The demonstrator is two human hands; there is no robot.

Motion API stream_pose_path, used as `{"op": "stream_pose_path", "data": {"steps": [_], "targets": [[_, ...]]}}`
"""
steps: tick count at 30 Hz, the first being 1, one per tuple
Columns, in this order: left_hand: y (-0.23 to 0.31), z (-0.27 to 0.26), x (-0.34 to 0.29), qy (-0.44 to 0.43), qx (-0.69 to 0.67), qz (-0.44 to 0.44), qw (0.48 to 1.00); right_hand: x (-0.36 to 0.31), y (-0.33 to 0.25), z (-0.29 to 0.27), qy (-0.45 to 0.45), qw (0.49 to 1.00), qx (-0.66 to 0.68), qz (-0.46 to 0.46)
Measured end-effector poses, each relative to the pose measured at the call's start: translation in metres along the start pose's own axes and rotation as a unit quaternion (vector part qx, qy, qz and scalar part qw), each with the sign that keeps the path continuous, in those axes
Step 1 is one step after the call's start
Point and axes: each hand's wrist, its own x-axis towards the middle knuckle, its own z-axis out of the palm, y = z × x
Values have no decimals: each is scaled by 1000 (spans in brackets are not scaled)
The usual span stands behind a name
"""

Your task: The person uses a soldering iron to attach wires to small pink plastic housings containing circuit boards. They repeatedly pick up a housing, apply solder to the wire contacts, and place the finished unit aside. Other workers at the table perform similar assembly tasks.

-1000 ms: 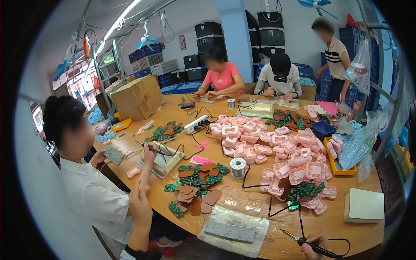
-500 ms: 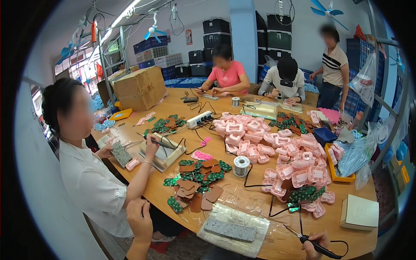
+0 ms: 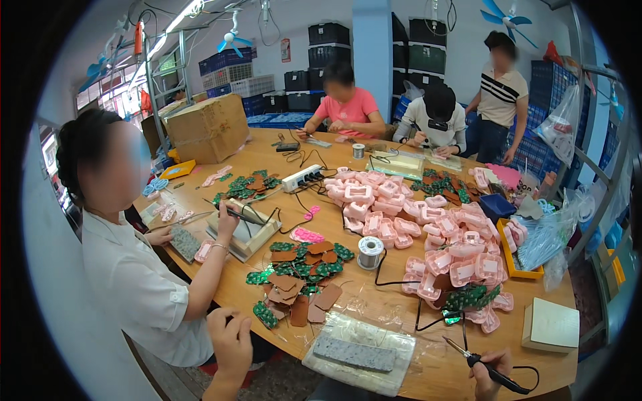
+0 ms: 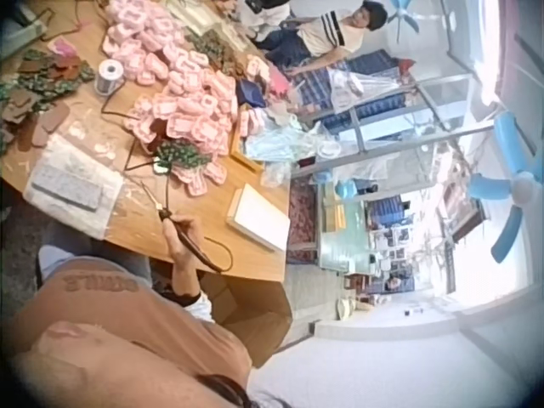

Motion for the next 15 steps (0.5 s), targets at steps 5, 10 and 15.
{"op": "stream_pose_path", "data": {"steps": [5,10,15], "targets": [[21,18,12,-110,-45,-4,993,3,0,6,-2,1000,8,-11],[43,42,15,-243,-126,97,957,5,1,9,59,997,49,30],[69,70,3,-350,-183,213,893,4,1,7,40,997,57,42]]}}
